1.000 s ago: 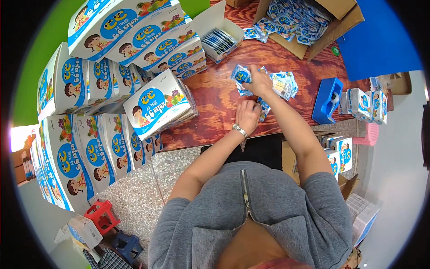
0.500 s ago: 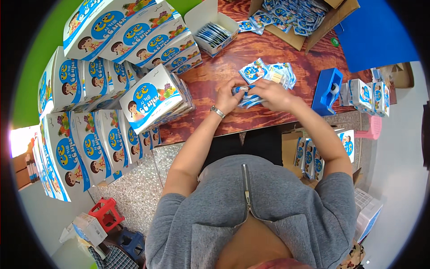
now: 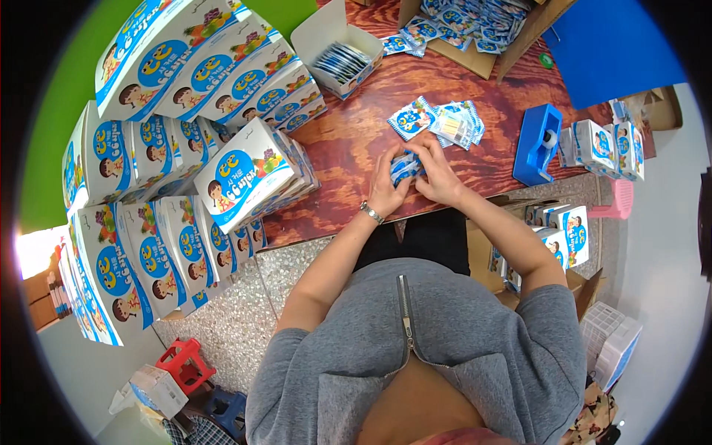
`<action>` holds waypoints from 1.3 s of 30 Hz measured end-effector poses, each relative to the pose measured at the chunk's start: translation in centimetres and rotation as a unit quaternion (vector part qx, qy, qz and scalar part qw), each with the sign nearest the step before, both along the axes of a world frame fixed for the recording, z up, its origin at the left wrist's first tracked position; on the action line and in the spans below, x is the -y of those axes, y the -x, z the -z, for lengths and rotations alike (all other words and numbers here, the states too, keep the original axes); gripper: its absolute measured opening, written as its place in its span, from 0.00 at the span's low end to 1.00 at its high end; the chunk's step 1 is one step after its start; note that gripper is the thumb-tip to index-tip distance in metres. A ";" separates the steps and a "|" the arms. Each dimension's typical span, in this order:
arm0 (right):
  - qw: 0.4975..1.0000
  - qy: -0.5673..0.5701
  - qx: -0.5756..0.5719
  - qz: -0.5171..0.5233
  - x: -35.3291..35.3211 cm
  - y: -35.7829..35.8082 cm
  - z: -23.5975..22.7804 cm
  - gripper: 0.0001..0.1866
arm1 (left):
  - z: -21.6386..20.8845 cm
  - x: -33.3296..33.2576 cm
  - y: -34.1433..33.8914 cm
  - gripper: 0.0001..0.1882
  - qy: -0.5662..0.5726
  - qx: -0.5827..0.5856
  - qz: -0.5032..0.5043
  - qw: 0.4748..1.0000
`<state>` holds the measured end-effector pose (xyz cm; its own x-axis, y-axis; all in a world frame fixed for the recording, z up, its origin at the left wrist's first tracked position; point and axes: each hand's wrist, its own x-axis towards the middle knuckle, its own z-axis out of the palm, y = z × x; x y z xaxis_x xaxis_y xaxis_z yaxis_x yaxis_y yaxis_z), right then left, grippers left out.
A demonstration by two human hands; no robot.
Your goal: Organizing and packaging diaper packs and wipes into cardboard boxes.
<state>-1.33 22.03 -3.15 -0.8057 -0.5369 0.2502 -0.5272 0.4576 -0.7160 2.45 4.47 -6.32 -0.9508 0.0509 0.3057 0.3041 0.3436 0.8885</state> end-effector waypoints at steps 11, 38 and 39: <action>0.919 -0.338 -0.070 0.192 -6.9 8.4 -0.9 0.24 | -1.0 1.4 -1.3 0.31 0.046 -0.063 0.063 0.995; 0.932 -0.336 0.092 -0.095 -5.3 12.1 -5.1 0.24 | -0.2 1.0 -1.5 0.25 0.039 -0.095 0.077 0.992; 0.932 -0.338 0.092 -0.093 -6.9 11.9 -4.3 0.24 | -0.2 0.9 -1.4 0.25 0.037 -0.096 0.078 0.992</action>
<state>-13.26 28.91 1.15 -0.6782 -0.6571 -0.3291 -0.5397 0.7493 -0.3838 3.88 3.58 -6.15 -0.8541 0.2214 0.4706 0.5199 0.3421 0.7827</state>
